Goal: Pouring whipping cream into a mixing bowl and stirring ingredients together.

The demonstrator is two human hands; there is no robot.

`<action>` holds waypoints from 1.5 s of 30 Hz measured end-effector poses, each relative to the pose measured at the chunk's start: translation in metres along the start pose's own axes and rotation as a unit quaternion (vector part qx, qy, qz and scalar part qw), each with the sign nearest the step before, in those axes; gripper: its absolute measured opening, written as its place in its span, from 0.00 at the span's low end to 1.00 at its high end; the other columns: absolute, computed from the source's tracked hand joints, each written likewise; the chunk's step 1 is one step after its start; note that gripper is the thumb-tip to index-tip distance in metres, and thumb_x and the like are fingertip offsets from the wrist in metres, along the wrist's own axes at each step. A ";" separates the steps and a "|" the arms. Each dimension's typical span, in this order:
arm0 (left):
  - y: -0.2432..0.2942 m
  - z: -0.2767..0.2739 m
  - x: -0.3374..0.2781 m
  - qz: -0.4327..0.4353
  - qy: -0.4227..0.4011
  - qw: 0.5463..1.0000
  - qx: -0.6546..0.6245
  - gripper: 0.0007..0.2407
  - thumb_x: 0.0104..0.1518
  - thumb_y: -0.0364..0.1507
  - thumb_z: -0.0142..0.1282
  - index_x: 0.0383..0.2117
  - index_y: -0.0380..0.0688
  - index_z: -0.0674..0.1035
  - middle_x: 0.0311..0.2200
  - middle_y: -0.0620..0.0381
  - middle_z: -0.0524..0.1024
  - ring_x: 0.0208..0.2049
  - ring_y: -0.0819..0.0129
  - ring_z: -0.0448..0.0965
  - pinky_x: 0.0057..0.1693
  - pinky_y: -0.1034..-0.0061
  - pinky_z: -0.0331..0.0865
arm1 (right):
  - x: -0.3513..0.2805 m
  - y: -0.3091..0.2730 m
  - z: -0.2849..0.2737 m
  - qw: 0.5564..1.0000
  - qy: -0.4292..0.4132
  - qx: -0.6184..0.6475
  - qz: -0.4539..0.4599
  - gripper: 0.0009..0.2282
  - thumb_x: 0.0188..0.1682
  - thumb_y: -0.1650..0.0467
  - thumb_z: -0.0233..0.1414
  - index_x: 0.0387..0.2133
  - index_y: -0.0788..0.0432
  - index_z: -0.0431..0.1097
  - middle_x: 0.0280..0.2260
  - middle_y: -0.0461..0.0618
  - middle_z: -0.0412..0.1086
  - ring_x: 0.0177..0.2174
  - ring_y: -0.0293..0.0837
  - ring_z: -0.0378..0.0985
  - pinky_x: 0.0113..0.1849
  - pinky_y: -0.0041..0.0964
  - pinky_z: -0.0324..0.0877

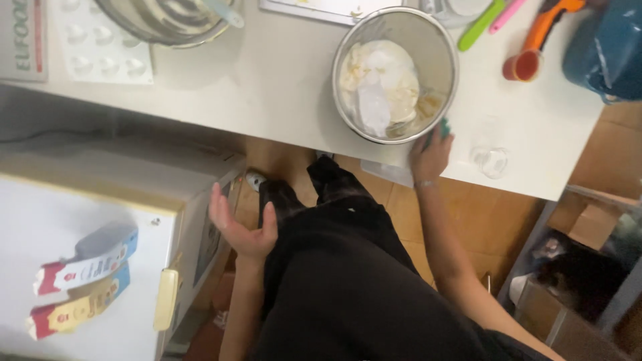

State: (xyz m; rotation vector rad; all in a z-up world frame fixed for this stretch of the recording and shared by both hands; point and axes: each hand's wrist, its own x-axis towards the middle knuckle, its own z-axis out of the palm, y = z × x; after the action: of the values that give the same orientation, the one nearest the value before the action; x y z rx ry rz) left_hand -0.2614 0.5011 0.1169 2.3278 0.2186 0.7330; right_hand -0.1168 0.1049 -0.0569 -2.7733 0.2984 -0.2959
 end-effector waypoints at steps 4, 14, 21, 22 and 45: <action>-0.003 -0.005 -0.003 -0.026 -0.010 1.000 0.002 0.34 0.58 0.29 0.66 0.67 0.35 0.56 0.67 0.35 0.58 0.68 0.41 0.62 0.73 0.52 0.58 | -0.047 -0.069 0.013 0.991 -0.120 0.057 -0.027 0.17 0.52 0.69 0.54 0.54 0.60 0.70 0.49 0.66 0.67 0.47 0.67 0.70 0.46 0.56 0.68; -0.050 -0.073 -0.034 -0.084 -0.012 0.995 0.052 0.31 0.58 0.28 0.65 0.65 0.33 0.60 0.65 0.35 0.61 0.66 0.41 0.64 0.71 0.53 0.60 | 0.034 -0.277 0.153 0.987 -0.095 0.086 -0.101 0.28 0.57 0.68 0.47 0.68 0.68 0.47 0.64 0.84 0.45 0.62 0.78 0.51 0.61 0.61 0.54; -0.097 -0.135 -0.040 -0.147 -0.017 0.988 0.050 0.28 0.59 0.28 0.62 0.64 0.34 0.63 0.65 0.36 0.63 0.67 0.40 0.64 0.71 0.53 0.59 | -0.011 -0.406 0.159 0.949 -0.111 0.081 -0.285 0.25 0.58 0.66 0.53 0.64 0.68 0.55 0.62 0.80 0.50 0.63 0.74 0.54 0.62 0.58 0.57; -0.104 -0.137 -0.030 -0.147 -0.014 0.988 0.050 0.28 0.59 0.28 0.62 0.64 0.34 0.63 0.65 0.36 0.63 0.67 0.40 0.64 0.71 0.53 0.59 | -0.021 -0.406 0.153 0.948 -0.109 0.082 -0.288 0.25 0.58 0.66 0.53 0.64 0.68 0.55 0.62 0.80 0.50 0.63 0.74 0.54 0.62 0.58 0.57; -0.479 -0.078 0.265 -0.305 0.227 0.922 0.068 0.46 0.47 0.37 0.76 0.67 0.41 0.51 0.66 0.32 0.48 0.64 0.33 0.56 0.64 0.51 0.59 | -0.006 -0.348 0.109 0.931 -0.090 0.131 -0.329 0.08 0.48 0.68 0.62 0.38 0.58 0.77 0.46 0.60 0.72 0.45 0.59 0.77 0.47 0.49 0.74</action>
State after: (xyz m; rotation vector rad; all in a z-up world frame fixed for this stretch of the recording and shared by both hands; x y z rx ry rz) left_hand -0.0666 0.9973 -0.0303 1.9938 1.1736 0.9308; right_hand -0.0371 0.4600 -0.0373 -2.5186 -0.6815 -0.2107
